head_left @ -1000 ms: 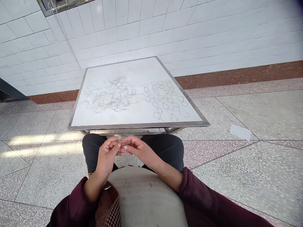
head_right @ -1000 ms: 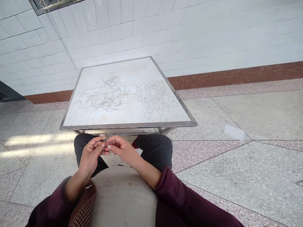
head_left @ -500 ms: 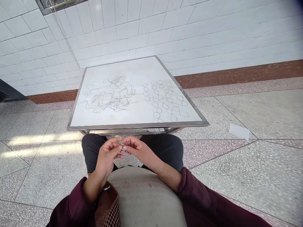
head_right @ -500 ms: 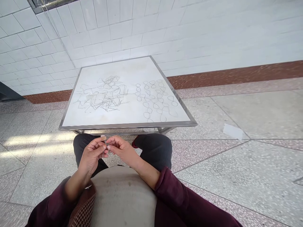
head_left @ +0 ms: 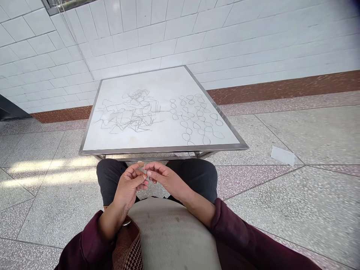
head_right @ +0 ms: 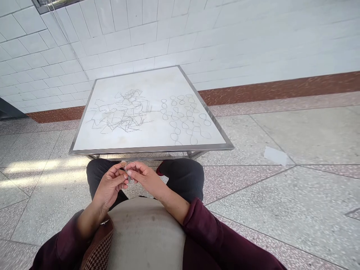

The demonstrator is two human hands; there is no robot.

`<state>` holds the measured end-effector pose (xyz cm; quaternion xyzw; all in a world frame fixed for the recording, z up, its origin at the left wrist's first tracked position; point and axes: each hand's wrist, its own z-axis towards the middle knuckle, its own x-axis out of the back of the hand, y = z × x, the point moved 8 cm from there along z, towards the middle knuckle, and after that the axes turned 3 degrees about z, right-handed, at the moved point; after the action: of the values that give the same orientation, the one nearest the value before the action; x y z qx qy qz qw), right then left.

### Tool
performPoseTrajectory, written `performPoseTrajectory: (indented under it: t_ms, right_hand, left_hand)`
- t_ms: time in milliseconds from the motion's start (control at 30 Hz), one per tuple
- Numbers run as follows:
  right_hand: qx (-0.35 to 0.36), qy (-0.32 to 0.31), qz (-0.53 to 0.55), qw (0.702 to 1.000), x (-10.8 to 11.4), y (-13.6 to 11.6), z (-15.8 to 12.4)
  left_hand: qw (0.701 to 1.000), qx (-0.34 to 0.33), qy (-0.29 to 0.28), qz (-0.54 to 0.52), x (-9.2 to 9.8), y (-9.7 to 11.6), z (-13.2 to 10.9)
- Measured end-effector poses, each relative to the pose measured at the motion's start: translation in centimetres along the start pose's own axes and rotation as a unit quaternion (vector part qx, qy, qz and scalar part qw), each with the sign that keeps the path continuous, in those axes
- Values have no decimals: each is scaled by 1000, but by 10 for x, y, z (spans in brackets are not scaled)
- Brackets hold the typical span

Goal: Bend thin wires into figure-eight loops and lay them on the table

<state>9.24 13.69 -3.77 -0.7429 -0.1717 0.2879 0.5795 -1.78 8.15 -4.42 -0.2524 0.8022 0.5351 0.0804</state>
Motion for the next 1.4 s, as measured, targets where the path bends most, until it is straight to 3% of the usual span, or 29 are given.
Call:
performPoseTrajectory:
  t_ms: [467,833,1167,1400]
  right_hand:
    - [-20,-10,36,999,4,7,2]
    - [-18,-45,14,999,-3,2,0]
    - [-20,-75,47,996,-11,-3,-2]
    - [-4,-60,32,998,-6,0,-2]
  left_hand:
    - [998,10,-39,50,-9,2,-5]
    - [982,6,-79,169,-17,-3,-5]
    - [983,-12,-73,171,-18,-1,-6]
    - [982,-57,-78,161,-18,3,-5]
